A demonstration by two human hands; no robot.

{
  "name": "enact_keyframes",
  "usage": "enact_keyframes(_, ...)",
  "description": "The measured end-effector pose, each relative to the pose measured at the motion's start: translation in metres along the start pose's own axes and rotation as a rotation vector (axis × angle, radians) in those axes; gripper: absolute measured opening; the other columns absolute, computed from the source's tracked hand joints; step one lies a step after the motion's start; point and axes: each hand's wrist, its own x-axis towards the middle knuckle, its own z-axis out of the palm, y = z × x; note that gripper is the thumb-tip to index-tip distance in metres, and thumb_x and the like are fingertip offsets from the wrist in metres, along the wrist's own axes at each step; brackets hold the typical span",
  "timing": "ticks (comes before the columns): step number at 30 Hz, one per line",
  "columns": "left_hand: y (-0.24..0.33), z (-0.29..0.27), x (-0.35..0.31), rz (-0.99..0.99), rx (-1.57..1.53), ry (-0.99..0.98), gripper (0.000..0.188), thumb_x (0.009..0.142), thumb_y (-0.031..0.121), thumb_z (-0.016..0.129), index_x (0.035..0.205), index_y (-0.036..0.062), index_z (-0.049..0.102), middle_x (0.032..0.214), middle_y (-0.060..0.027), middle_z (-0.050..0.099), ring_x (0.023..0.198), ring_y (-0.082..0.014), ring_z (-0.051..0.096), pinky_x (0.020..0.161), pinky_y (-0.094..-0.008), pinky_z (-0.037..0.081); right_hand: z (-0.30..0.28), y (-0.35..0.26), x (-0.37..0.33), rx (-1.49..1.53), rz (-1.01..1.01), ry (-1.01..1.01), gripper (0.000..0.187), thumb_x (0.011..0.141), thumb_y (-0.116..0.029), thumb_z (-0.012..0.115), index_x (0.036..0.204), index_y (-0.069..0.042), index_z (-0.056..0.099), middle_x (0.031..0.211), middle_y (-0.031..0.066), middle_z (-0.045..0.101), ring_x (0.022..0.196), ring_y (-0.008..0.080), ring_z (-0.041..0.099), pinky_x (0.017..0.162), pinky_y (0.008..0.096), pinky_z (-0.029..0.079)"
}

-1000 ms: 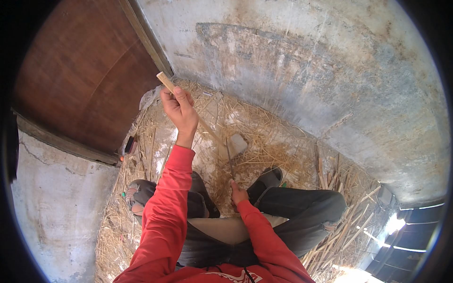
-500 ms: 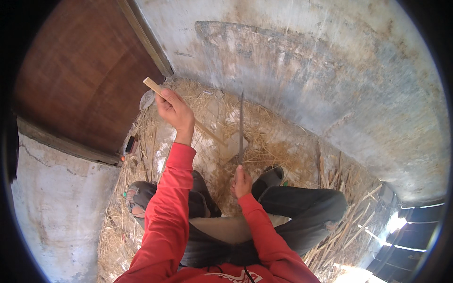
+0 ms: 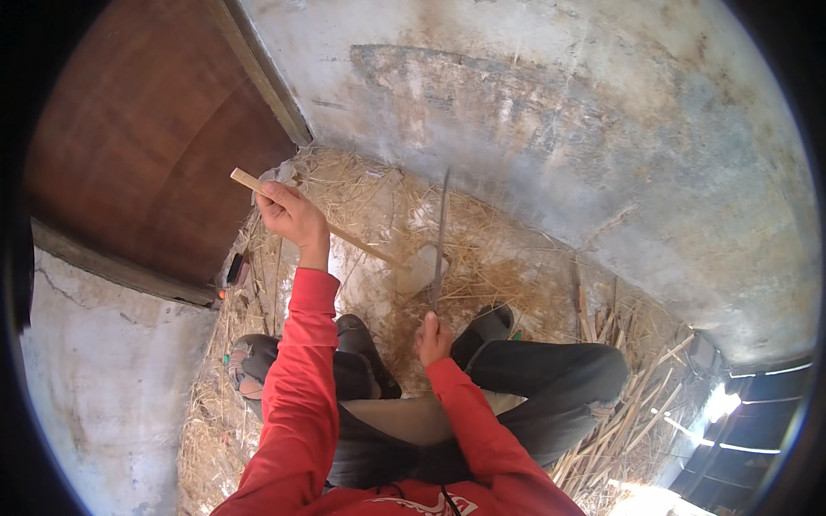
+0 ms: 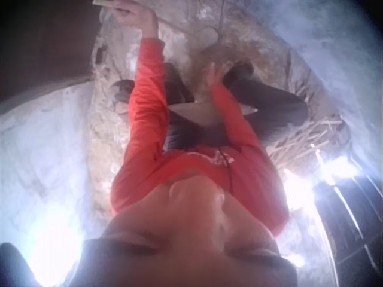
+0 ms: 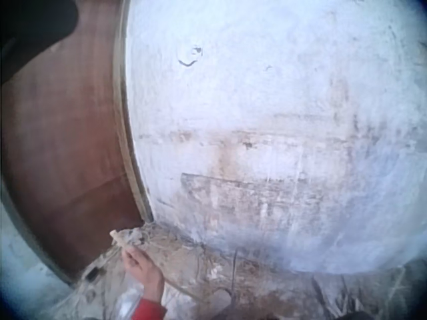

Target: The person shaves a wooden stick using a large blade and then a smaller utility knife while sitting on a floor covered in wood shavings.

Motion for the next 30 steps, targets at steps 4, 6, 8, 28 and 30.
enact_keyframes(4,0.004,0.010,-0.009,-0.006,0.035,-0.009,0.037,0.107,0.033,0.046,0.081,0.0068,0.044,0.063,0.0036,0.040,0.056,-0.0057,0.037,0.051,-0.0248,0.030,-0.037,0.064,0.011,-0.517,0.409,-0.049,0.065,0.094,-0.064,0.051,0.074,-0.003,0.057,0.059,0.0065,0.052,0.048,0.0197,0.051,0.048,0.0382,0.041)
enact_keyframes(6,0.005,0.000,-0.006,0.027,0.072,-0.019,0.037,0.106,0.033,0.046,0.081,0.0065,0.044,0.063,0.0039,0.040,0.056,-0.0057,0.037,0.051,-0.0248,0.029,-0.019,0.043,-0.005,-0.377,0.526,0.011,0.060,0.096,-0.060,0.052,0.073,-0.005,0.053,0.055,0.0053,0.047,0.045,0.0187,0.046,0.045,0.0373,0.038)
enact_keyframes(8,0.003,0.004,-0.003,0.050,0.049,-0.010,0.036,0.106,0.033,0.046,0.082,0.0062,0.044,0.063,0.0042,0.040,0.056,-0.0055,0.037,0.051,-0.0248,0.029,-0.005,0.017,-0.003,-0.272,0.433,0.029,0.058,0.096,-0.058,0.053,0.073,-0.005,0.051,0.054,0.0048,0.044,0.043,0.0184,0.044,0.044,0.0373,0.037)
enact_keyframes(28,-0.005,0.005,-0.001,0.044,0.089,0.010,0.035,0.107,0.032,0.046,0.084,0.0055,0.044,0.066,0.0029,0.039,0.059,-0.0064,0.035,0.052,-0.0260,0.029,-0.003,0.038,-0.011,-0.086,-0.201,0.023,0.065,0.092,-0.066,0.054,0.065,-0.008,0.045,0.052,0.0036,0.041,0.040,0.0172,0.040,0.040,0.0335,0.035)
enact_keyframes(30,0.001,0.004,-0.002,0.011,0.068,0.018,0.035,0.106,0.032,0.047,0.083,0.0055,0.044,0.066,0.0029,0.039,0.060,-0.0065,0.035,0.053,-0.0260,0.029,-0.008,0.040,-0.021,-0.092,0.396,0.047,0.065,0.091,-0.067,0.054,0.066,-0.007,0.046,0.052,0.0035,0.041,0.040,0.0172,0.041,0.041,0.0335,0.036)
